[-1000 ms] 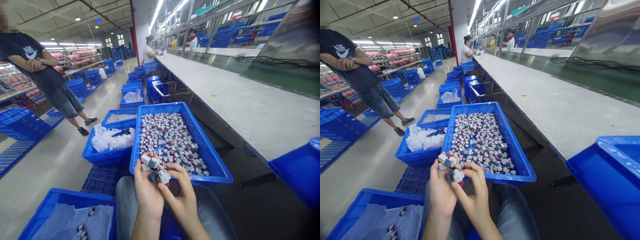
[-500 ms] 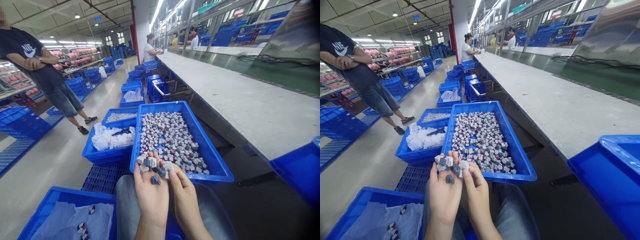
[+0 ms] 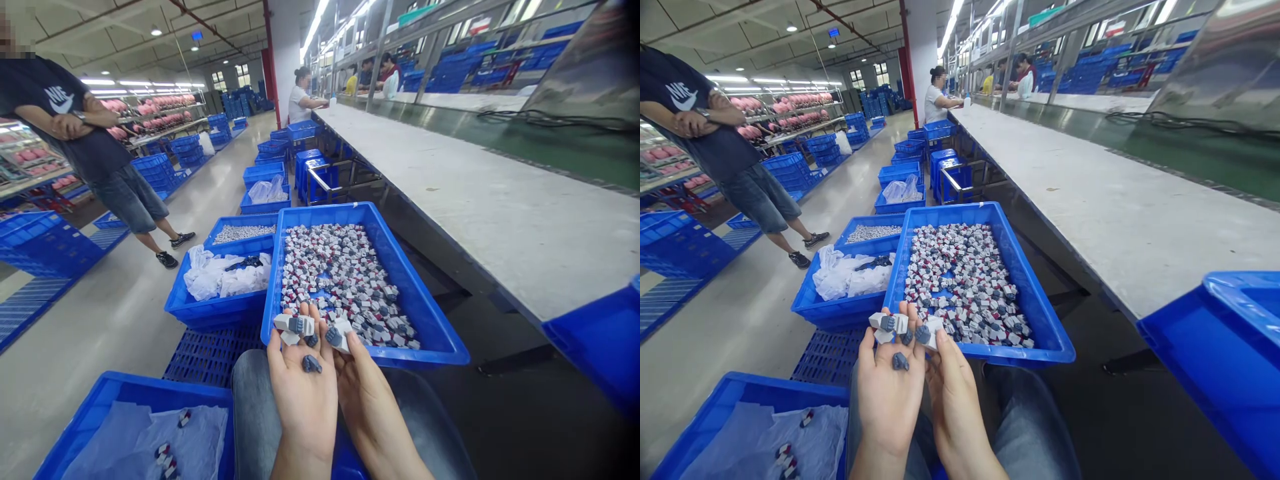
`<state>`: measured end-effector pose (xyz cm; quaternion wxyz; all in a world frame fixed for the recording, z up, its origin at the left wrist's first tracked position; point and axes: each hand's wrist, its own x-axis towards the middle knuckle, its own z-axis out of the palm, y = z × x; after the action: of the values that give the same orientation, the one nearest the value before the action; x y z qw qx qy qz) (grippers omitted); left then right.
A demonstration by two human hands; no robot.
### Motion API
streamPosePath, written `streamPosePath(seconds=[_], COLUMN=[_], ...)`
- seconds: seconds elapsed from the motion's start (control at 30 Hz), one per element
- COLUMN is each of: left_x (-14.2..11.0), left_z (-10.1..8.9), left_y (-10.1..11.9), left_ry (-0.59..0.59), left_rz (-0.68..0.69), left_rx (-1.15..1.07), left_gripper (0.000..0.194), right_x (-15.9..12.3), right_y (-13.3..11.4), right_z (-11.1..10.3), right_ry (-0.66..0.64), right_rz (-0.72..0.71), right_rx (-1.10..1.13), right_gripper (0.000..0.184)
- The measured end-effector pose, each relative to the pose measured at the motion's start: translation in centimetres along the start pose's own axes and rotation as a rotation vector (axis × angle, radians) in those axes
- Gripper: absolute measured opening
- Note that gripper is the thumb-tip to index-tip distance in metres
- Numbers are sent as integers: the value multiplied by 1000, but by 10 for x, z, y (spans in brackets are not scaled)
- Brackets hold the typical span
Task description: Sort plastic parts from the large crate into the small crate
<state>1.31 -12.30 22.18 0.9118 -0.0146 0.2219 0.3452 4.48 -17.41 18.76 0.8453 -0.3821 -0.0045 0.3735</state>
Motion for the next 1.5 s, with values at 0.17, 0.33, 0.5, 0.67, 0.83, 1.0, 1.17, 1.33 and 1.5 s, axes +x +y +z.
streamPosePath(seconds=[0.17, 0.33, 0.5, 0.67, 0.83, 1.0, 1.17, 1.33, 1.5], left_x=[-1, 1, 1, -4, -6, 0, 9, 14, 13], left_z=[-2, -14, -19, -17, -18, -17, -27, -47, -60], left_y=[5, 11, 15, 19, 24, 20, 17, 44, 70], left_ry=[-9, -293, -533, -526, -486, -371, -176, -109, -73], left_rz=[-71, -208, -352, -438, -404, -159, 215, 590, 695], left_rx=[-46, -147, -291, -373, -305, 143, 756, 1510, 1616], left_gripper=[23, 23, 9, 12, 10, 15, 35, 30, 33], right_x=[-1, -6, -9, -10, -11, -13, 0, 20, 18], right_y=[1, -4, -7, -6, -3, -1, 8, 33, 58], right_z=[0, 5, 9, 9, 6, 3, 14, 33, 43], right_ry=[61, 145, 161, 167, 130, 127, 43, -97, -94], right_rz=[-32, -49, -69, -98, -169, -269, -195, 174, 245], right_rx=[-15, 13, 66, 73, 1, -127, -108, 149, 269], right_gripper=[37, 36, 37, 34, 31, 33, 36, 34, 26])
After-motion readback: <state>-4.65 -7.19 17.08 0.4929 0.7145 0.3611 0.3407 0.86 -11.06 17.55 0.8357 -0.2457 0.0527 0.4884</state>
